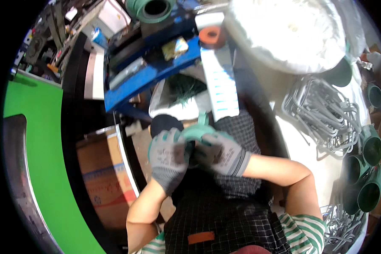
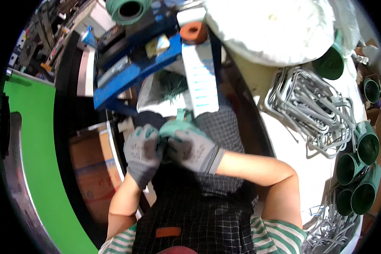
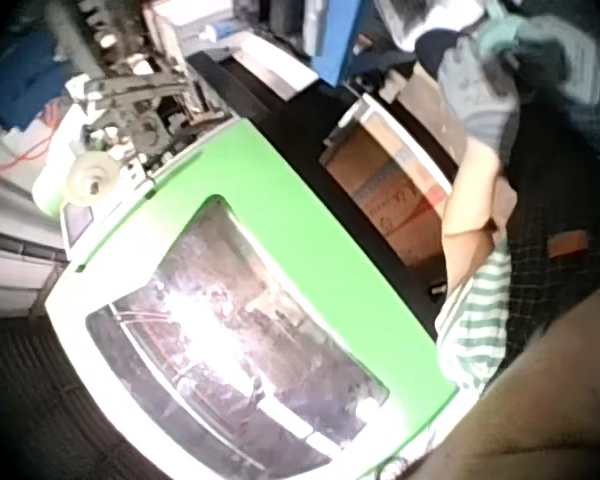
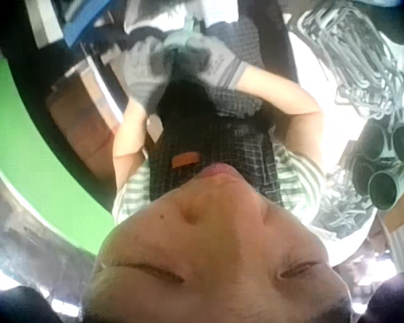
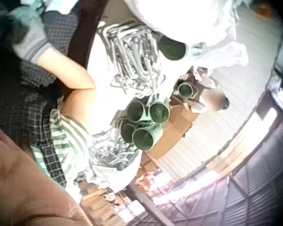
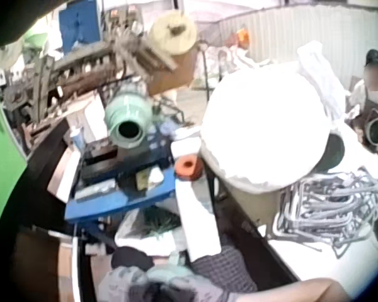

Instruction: The person repeatedly picks up green plastic planters and white plastic hangers, inserts the hangers into the planters, and places the assembled units onto a nearby table. The process is repeated continuously throughout the clip.

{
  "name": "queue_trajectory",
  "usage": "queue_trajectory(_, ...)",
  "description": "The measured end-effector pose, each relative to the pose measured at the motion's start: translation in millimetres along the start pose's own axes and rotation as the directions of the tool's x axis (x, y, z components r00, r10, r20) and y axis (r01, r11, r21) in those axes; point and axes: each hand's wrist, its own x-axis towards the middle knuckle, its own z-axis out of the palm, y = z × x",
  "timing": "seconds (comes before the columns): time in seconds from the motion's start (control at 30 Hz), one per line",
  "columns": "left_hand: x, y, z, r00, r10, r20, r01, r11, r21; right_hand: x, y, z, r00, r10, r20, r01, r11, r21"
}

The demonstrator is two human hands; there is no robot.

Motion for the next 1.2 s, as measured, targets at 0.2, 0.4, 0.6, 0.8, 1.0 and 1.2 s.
queue_trajectory(0.2,8.5,-6.6,-4.6,0.998,0.054,0.013,-0.055,0.997,0.056,13.8,-2.3,-32.9,0.986,0.109,-0.127,-0.06,0.939,0.34)
queue_trajectory(0.4,32.1,-25.2,10.1,0.986,-0.032,-0.162,-0.055,0.862,-0.504,0.0,124.8,-19.8,0.361,0.887,-0.289,-0.298,0.403,0.865)
queue_trajectory(0.6,137.6,-38.4,44.8,0.948,0.128,-0.291,-0.224,0.918,-0.328,27.9,258.8,25.1,0.581,0.716,0.388,-0.199,-0.337,0.92)
queue_trajectory(0.8,203.4,-49.1,124.9,0.935,0.205,-0.288,-0.247,0.962,-0.117,19.7,271.9,31.0,0.636,0.638,0.433,-0.197,-0.409,0.891)
queue_trajectory(1.0,231.8,-52.4,142.0,0.908,0.275,-0.315,-0.33,0.934,-0.135,21.1,307.4,55.7,0.598,0.723,0.346,-0.267,-0.228,0.936)
queue_trajectory(1.2,244.2,-32.9,136.3,0.891,0.289,-0.35,-0.34,0.936,-0.093,33.7,284.2,29.5,0.639,0.716,0.282,-0.263,-0.141,0.954)
